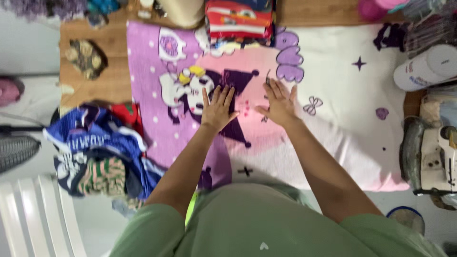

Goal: The person folds several garments on a table, including a red t-shirt, a green and white striped tank top, a dark blue Adidas t-shirt, and a blue basketball jersey. Each item is smoothed and folded into a neat stack.

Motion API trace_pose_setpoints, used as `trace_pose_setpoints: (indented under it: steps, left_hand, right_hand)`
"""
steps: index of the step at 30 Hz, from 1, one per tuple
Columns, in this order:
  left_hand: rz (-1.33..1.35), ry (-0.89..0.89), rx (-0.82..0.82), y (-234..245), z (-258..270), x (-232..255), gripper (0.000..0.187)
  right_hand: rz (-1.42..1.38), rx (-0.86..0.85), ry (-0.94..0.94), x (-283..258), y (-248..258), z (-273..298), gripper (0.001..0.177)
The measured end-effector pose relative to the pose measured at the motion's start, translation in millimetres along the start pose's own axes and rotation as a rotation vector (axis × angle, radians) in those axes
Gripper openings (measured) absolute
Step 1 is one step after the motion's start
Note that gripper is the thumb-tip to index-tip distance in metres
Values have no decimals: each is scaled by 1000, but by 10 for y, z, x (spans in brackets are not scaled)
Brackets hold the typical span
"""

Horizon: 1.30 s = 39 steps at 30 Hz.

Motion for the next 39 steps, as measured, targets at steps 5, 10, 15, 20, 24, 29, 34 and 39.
trace_pose_setpoints:
  steps: [5, 10, 15, 20, 24, 29, 34, 39]
  left_hand:
    - [-42, 39, 0, -86, 519, 5, 90]
    - [-56, 94, -6, 114, 773, -17, 92]
    - [-54, 246, 95, 351, 1082, -308, 87]
    - [77, 713, 281, 699, 1625, -1266, 67]
    - [-148, 1026, 669, 609, 2311, -1948, 74]
    - [201, 1361, 690, 200, 2964, -2785, 30]
    - [1226, 1305, 1247, 459, 3591, -3150, 41]
    - [1011, 877, 1080, 1850, 3777, -2574, 23]
  right_hand:
    - [49, -122, 27, -178, 69, 190, 105]
    - [12, -267, 121, -543, 356, 283, 118]
    - [-17, -290, 265, -1123, 516, 251, 111]
    - [-35, -312, 409, -1732, 496, 206, 100]
    - [-54, -375, 491, -2228, 425, 186, 86]
    - [-138, -319, 606, -2811, 342, 189, 67]
    - [-215, -252, 695, -3179, 408, 315, 56]
    - [-494, -231, 689, -3424, 830, 405, 54]
Point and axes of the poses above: each hand's wrist, its own z-axis away from the middle knuckle, its own y-axis out of the back of the hand, x = y × z, the point moved 1 cm from there along -z, towards the middle knuckle, and after that the axes turned 8 degrees about y, right-handed, at the moved point
